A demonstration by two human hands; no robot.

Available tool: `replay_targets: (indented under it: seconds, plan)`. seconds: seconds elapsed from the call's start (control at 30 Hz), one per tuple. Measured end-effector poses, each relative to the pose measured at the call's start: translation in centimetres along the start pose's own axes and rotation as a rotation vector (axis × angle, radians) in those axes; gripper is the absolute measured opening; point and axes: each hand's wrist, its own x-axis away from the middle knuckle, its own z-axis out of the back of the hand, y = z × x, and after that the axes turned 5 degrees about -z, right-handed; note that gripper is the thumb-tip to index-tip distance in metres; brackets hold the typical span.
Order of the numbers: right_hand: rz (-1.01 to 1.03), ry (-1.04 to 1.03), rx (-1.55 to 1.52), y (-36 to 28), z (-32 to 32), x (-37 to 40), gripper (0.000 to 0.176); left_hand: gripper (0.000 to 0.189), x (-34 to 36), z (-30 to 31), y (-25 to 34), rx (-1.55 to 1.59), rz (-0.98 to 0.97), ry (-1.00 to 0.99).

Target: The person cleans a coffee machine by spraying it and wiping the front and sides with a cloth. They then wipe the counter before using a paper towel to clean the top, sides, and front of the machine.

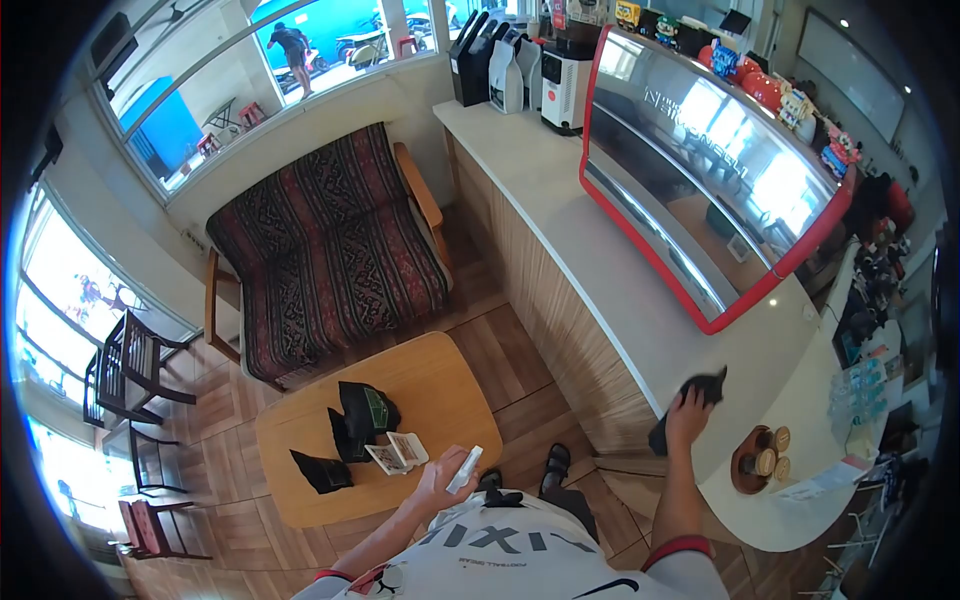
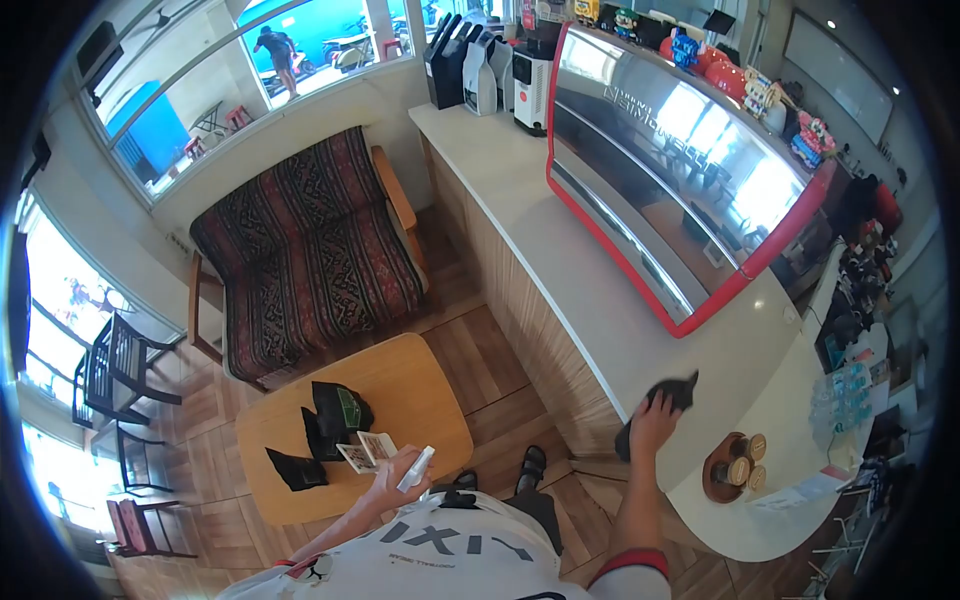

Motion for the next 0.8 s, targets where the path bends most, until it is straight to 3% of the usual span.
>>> replay_targets:
  seconds: [0.13,0.2,0.27,0.33,0.37,0.43,0.47,0.53,0.67,0.73,0.77,0.8]
  plan:
    - [-0.082,-0.08,-0.15,3.3,5.5,11.8,0.017,0.024,-0.2,0.2,-2.0,0.045,-0.142,-0.062]
    - [-0.425,-0.208,-0.323,6.0,6.7,18.3,0.015,0.024,-0.7,0.4,-2.1,0.024,-0.172,-0.17]
    - [-0.316,-0.041,-0.407,13.1,4.0,26.0,0.014,0.024,-0.8,0.1,-2.4,0.025,-0.203,-0.204]
    - [-0.774,-0.326,-0.417,15.6,7.2,29.8,0.015,0.023,-1.6,-0.3,-2.3,0.025,-0.237,-0.234]
    - [-0.786,-0.321,-0.411,17.3,8.2,31.4,0.015,0.022,-1.9,-0.3,-2.1,0.048,-0.273,-0.251]
    - [-1.159,-0.656,-0.509,20.7,10.7,33.7,0.015,0.02,-2.0,-0.4,-1.6,0.083,-0.325,-0.289]
    - [-1.181,-0.637,-0.505,21.6,12.1,34.8,0.015,0.02,-2.1,-0.6,-1.2,0.085,-0.336,-0.291]
    - [-0.916,-0.425,-0.684,21.3,16.4,35.4,0.017,0.019,-2.3,-1.4,-0.5,0.105,-0.366,-0.315]
    - [-1.146,-0.353,-0.775,19.5,19.7,34.7,0.02,0.024,-1.7,-2.1,0.0,0.133,-0.383,-0.428]
    - [-0.784,-0.256,-0.59,20.3,18.5,34.7,0.021,0.025,-1.5,-2.7,1.0,0.153,-0.403,-0.436]
    - [-0.798,-0.258,-0.59,20.4,18.2,35.2,0.021,0.025,-1.1,-2.6,1.8,0.157,-0.406,-0.449]
    - [-0.747,-0.335,-0.346,18.9,18.4,34.1,0.021,0.025,-0.7,-2.8,2.4,0.161,-0.415,-0.461]
